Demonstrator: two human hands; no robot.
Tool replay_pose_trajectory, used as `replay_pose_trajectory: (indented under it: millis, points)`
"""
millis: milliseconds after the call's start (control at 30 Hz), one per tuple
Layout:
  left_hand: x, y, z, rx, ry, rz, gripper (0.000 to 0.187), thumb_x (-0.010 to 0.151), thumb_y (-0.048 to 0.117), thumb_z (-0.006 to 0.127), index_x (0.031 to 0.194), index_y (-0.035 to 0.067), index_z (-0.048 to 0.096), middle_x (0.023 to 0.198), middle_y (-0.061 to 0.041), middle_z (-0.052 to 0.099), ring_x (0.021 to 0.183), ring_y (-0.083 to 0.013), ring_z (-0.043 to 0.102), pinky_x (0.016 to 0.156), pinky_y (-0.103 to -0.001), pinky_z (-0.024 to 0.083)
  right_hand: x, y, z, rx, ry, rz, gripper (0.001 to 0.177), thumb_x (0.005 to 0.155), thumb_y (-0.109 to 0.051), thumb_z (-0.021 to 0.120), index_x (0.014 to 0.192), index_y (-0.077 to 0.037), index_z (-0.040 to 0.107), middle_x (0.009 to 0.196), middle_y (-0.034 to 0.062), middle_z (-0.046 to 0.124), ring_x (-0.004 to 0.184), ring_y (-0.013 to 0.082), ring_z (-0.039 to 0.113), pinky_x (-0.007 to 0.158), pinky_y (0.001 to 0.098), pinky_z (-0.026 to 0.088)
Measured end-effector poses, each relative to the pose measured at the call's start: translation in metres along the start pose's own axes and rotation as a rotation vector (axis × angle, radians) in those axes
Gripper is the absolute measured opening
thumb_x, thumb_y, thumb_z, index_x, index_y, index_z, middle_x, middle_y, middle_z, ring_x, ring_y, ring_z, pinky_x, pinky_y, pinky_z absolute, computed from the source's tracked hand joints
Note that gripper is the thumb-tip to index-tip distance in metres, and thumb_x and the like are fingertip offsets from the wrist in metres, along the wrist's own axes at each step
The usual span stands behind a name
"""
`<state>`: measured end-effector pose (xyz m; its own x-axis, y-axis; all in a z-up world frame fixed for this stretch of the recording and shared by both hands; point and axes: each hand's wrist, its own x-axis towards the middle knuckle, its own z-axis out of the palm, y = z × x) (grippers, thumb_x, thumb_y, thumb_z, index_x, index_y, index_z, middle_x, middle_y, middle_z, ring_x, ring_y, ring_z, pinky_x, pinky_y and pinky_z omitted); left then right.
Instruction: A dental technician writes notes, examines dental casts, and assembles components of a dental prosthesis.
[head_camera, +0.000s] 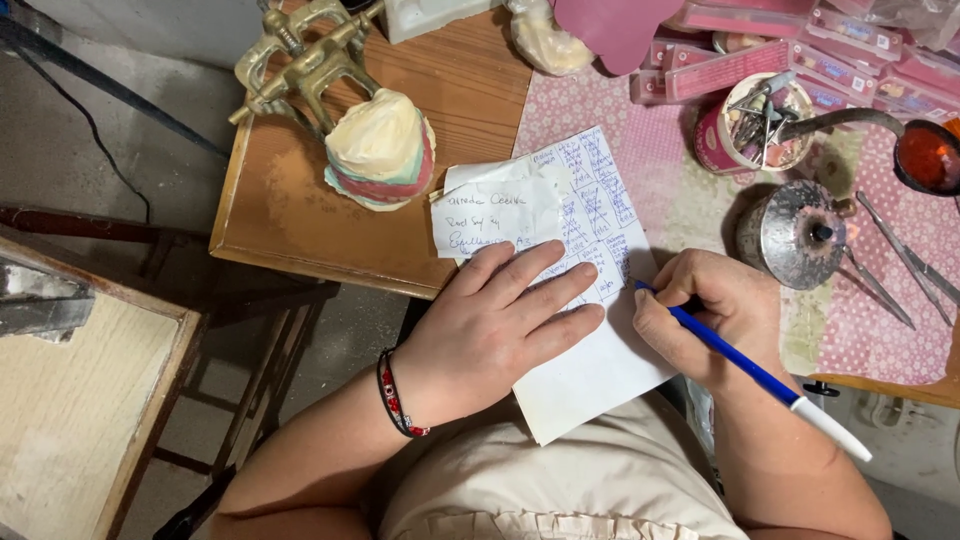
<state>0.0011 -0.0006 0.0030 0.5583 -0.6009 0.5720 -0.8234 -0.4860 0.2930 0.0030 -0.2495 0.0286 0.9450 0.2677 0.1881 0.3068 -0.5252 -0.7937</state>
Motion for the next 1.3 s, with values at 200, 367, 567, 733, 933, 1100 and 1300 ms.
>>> replay_pose_trajectory:
  millis: [200,367,567,733,933,1100,1300]
  points:
    - [0.001,0.0,-0.001,0.007,-0.013,0.005,0.02,0.11,0.012,0.054,0.124,0.016,0.068,0.14,-0.009,0.065,0.127,-0.0357,0.061,0.102,-0.05,0.046,-0.003,-0.007,0.0,0.093,0.064,0.081,0.032,0.087,-0.002,0.068,0.065,-0.009,0.047,0.067,0.0044,0.053,0.059,0.0133,0.044,0.066,0.0269,0.042]
    - [0.001,0.0,-0.001,0.002,-0.006,0.006,0.02,0.11,0.012,0.054,0.124,0.016,0.068,0.139,-0.01,0.065,0.127,-0.036,0.061,0.101,-0.05,0.047,-0.002,-0.005,-0.001,0.062,0.038,0.057,0.031,0.087,-0.003,0.069,0.065,-0.009,0.049,0.067,0.0045,0.055,0.059,0.0134,0.045,0.066,0.0272,0.044]
    - [0.001,0.0,-0.001,-0.002,-0.002,0.005,0.02,0.11,0.011,0.054,0.123,0.016,0.068,0.139,-0.01,0.065,0.127,-0.0358,0.061,0.101,-0.05,0.047,-0.001,-0.003,-0.001,0.018,0.018,0.032,0.031,0.087,-0.004,0.07,0.064,-0.01,0.049,0.066,0.004,0.055,0.058,0.0131,0.046,0.066,0.0274,0.044]
    - [0.0,0.0,0.0,0.01,-0.008,0.001,0.021,0.11,0.012,0.054,0.124,0.017,0.069,0.14,-0.008,0.065,0.128,-0.0353,0.061,0.103,-0.05,0.046,-0.003,0.0,-0.001,0.024,0.003,0.028,0.03,0.086,-0.003,0.07,0.065,-0.01,0.05,0.069,0.0045,0.058,0.059,0.0136,0.049,0.062,0.0267,0.041]
    - [0.001,0.0,-0.001,0.009,-0.002,0.003,0.02,0.11,0.012,0.054,0.123,0.017,0.068,0.139,-0.009,0.065,0.127,-0.0356,0.062,0.102,-0.05,0.047,-0.001,-0.005,0.0,0.049,0.048,0.051,0.031,0.089,-0.003,0.069,0.066,-0.009,0.049,0.067,0.0038,0.053,0.059,0.0136,0.045,0.069,0.0284,0.046]
    - [0.001,0.0,-0.001,-0.011,0.0,0.003,0.02,0.111,0.012,0.053,0.122,0.015,0.069,0.139,-0.01,0.065,0.127,-0.0358,0.061,0.101,-0.05,0.046,-0.001,-0.005,0.0,-0.002,0.035,0.044,0.033,0.088,-0.004,0.069,0.064,-0.01,0.048,0.065,0.0026,0.053,0.056,0.0125,0.045,0.059,0.0265,0.037]
    - [0.001,0.0,-0.002,-0.007,-0.005,0.002,0.02,0.111,0.013,0.053,0.122,0.016,0.068,0.139,-0.009,0.065,0.127,-0.0357,0.061,0.101,-0.05,0.046,-0.003,-0.007,-0.001,0.066,0.064,0.158,0.03,0.086,-0.005,0.07,0.065,-0.012,0.049,0.069,0.0009,0.056,0.06,0.0098,0.046,0.059,0.0243,0.034]
